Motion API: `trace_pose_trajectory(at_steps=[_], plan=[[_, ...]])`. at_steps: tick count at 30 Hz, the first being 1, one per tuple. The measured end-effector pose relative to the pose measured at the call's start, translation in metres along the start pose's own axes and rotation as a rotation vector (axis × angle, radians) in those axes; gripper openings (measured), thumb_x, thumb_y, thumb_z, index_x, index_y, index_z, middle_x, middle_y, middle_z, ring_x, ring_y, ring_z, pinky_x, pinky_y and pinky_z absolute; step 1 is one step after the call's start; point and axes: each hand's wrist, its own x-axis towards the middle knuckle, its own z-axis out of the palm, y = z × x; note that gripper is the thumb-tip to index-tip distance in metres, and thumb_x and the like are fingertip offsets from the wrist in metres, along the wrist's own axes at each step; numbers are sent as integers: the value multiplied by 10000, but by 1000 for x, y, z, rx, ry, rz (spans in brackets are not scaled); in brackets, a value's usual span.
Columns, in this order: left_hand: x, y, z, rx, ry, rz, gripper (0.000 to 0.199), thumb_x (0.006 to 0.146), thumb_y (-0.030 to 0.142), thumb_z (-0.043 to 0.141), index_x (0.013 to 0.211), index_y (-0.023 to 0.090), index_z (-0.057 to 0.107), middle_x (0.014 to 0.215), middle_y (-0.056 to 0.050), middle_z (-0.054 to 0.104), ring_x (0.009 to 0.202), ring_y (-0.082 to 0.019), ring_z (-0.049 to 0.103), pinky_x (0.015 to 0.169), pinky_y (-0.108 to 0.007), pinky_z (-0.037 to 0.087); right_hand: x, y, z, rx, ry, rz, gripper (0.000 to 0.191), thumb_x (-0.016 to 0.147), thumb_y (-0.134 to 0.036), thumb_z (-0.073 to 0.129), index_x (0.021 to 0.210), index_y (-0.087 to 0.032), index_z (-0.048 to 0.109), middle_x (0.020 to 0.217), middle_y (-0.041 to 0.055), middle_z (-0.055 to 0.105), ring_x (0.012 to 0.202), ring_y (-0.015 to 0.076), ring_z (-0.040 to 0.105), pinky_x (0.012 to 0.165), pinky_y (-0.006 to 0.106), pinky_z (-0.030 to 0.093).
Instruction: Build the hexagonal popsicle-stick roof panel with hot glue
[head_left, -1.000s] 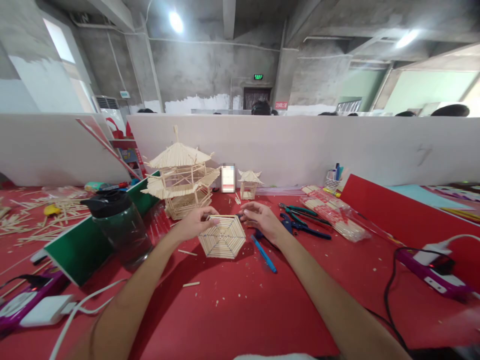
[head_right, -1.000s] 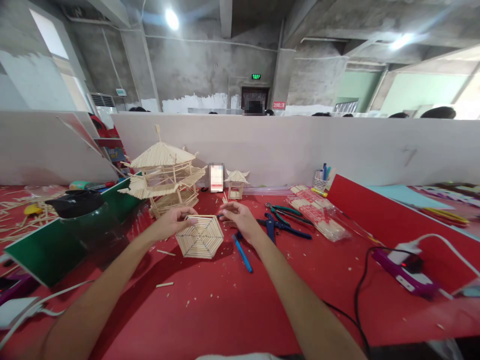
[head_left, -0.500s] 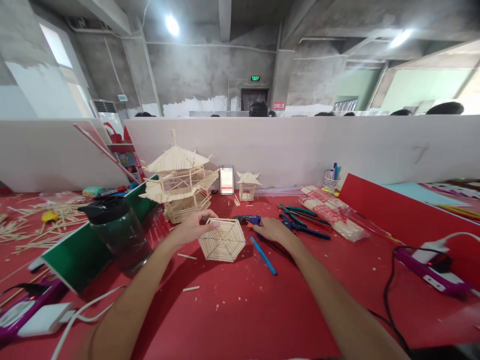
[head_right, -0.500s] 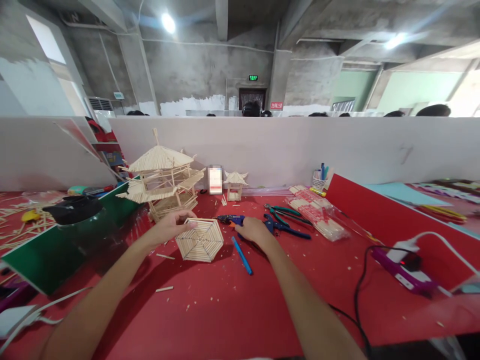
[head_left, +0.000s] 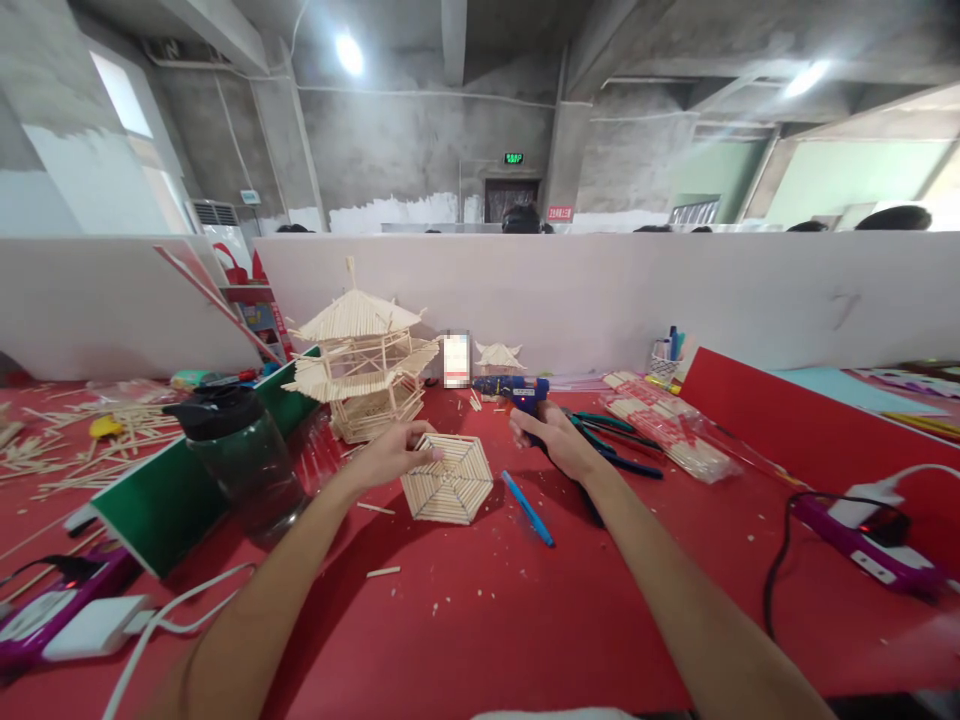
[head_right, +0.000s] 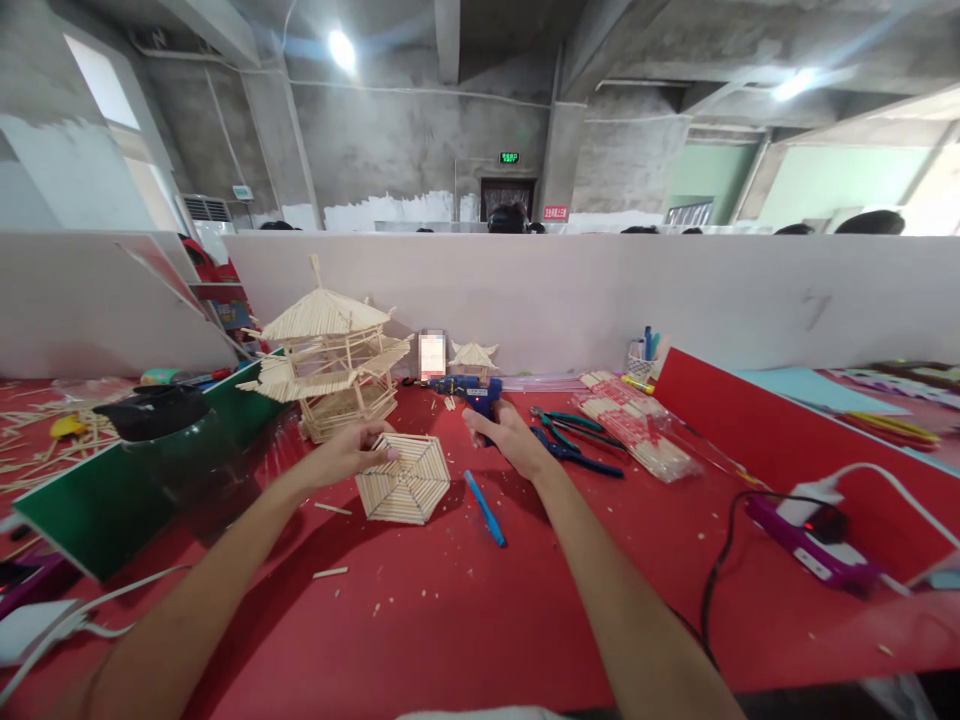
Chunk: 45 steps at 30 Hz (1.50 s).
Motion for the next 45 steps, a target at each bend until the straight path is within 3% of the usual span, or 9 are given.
trace_pose_trajectory(at_steps=[4, 10, 20, 29, 45], plan=[[3, -7, -1, -9, 52, 28, 353, 728, 481, 699, 814, 147, 622, 680, 11, 581, 602, -119, 504, 535, -218, 355, -3, 1, 8, -186, 56, -3, 330, 750, -509, 669, 799, -184, 646, 548, -41, 502, 512, 110, 446, 506, 252, 381], [8, -12, 2, 48, 158, 61, 328, 701, 451, 725, 845, 166, 648, 731, 10, 606, 641, -128, 529, 567, -226, 401, -4, 10, 20, -426, 63, -118, 193, 772, -387, 686, 877, -227, 710, 782, 21, 679, 778, 210, 600, 720, 324, 479], [5, -3, 9, 24, 195, 56, 336, 700, 411, 730, 896, 175, 594, 819, -15, 656, 699, -160, 598, 623, -260, 448, -5, 3, 21, -646, 56, -240, 149, 812, -369, 641, 810, -250, 729, 680, 19, 656, 655, 204, 585, 676, 333, 453], [6, -5, 11, 26, 217, 48, 329, 700, 395, 728, 853, 185, 526, 714, 22, 591, 608, -131, 538, 558, -237, 398, -5, 0, 20, -739, 38, -281, 157, 825, -351, 627, 828, -246, 743, 677, 18, 677, 638, 201, 600, 651, 311, 431], [7, -5, 4, -4, 369, 34, 347, 663, 432, 737, 748, 183, 511, 656, 38, 526, 587, -121, 496, 566, -241, 392, -4, -5, 4, -1016, 113, -287, 354, 860, -469, 543, 666, -203, 672, 535, -2, 558, 527, 144, 510, 567, 265, 384]])
